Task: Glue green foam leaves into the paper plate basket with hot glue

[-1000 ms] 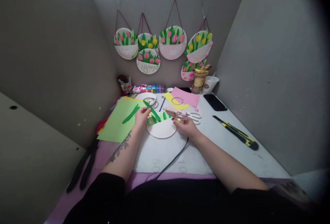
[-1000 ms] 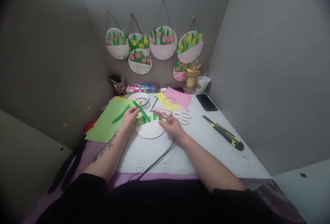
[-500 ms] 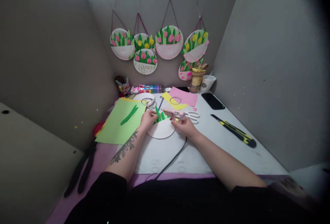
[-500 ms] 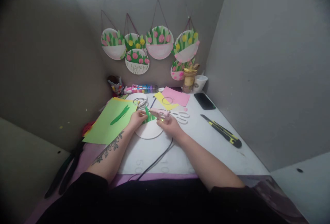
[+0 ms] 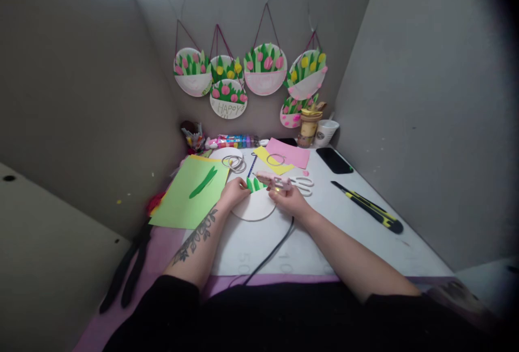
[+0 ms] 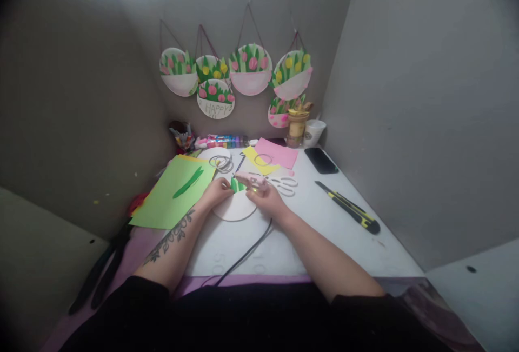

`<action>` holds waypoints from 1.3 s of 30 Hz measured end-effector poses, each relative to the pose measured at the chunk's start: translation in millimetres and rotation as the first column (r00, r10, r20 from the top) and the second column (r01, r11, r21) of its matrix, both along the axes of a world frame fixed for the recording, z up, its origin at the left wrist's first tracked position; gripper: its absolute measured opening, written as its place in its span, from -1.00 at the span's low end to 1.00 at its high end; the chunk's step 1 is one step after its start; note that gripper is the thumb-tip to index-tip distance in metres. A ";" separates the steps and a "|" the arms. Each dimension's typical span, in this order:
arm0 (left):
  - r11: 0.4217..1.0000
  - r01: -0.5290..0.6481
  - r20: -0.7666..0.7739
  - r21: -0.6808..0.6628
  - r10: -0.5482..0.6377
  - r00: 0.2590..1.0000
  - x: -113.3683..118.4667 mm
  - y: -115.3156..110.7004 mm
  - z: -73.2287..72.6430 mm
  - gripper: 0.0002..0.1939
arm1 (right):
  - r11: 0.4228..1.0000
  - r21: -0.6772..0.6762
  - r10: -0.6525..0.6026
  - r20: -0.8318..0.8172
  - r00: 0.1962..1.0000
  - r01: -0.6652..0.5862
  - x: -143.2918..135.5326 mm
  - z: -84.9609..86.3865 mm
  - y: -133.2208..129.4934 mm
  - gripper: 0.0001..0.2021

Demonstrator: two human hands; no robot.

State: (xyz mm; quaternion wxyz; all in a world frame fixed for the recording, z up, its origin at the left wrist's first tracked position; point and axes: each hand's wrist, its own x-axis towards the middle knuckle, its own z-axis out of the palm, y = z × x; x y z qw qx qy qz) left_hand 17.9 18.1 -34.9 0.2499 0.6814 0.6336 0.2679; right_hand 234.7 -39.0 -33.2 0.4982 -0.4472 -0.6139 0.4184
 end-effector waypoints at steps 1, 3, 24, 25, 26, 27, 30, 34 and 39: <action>1.000 0.004 0.008 0.001 -0.004 1.000 -0.1 0.0 0.0 -0.84 | 1.000 -0.007 -0.003 0.005 1.000 0.003 0.3 -0.2 0.1 -0.58; 1.000 0.014 0.017 0.001 -0.014 1.000 -0.1 -0.2 0.1 -0.84 | 1.000 -0.010 -0.009 0.009 1.000 0.009 0.7 -0.4 0.3 -0.57; 0.992 0.108 -0.069 0.069 -0.104 0.992 -3.4 2.4 15.6 -0.90 | 0.999 0.030 0.047 -0.048 0.998 -0.046 -1.1 5.0 -2.1 -0.55; 0.988 0.139 -0.107 0.073 -0.131 0.986 -1.7 5.9 16.4 -0.89 | 0.999 0.023 0.043 -0.048 0.998 -0.042 -1.1 5.9 -2.3 -0.54; 0.980 0.182 -0.147 0.082 -0.169 0.975 0.1 10.0 16.9 -0.86 | 0.999 0.017 0.035 -0.049 0.998 -0.034 -0.9 6.8 -2.5 -0.53; 0.966 0.240 -0.186 0.092 -0.220 0.958 1.9 14.7 17.3 -0.80 | 1.000 0.014 0.027 -0.051 0.998 -0.027 -0.4 7.7 -2.6 -0.53; 0.891 0.450 -0.275 0.065 -0.418 0.866 6.1 29.8 17.5 -0.68 | 1.000 0.017 0.005 -0.068 0.998 -0.004 2.3 10.6 -2.7 -0.55; 0.824 0.567 -0.236 0.016 -0.547 0.803 6.9 45.2 18.0 -0.76 | 1.000 -0.015 -0.025 -0.074 0.997 0.024 5.8 15.7 -3.5 -0.56; 0.755 0.648 -0.189 0.102 -0.624 0.758 2.1 53.3 31.2 -0.88 | 0.999 -0.030 -0.039 -0.072 0.997 0.037 4.8 22.4 -5.4 -0.56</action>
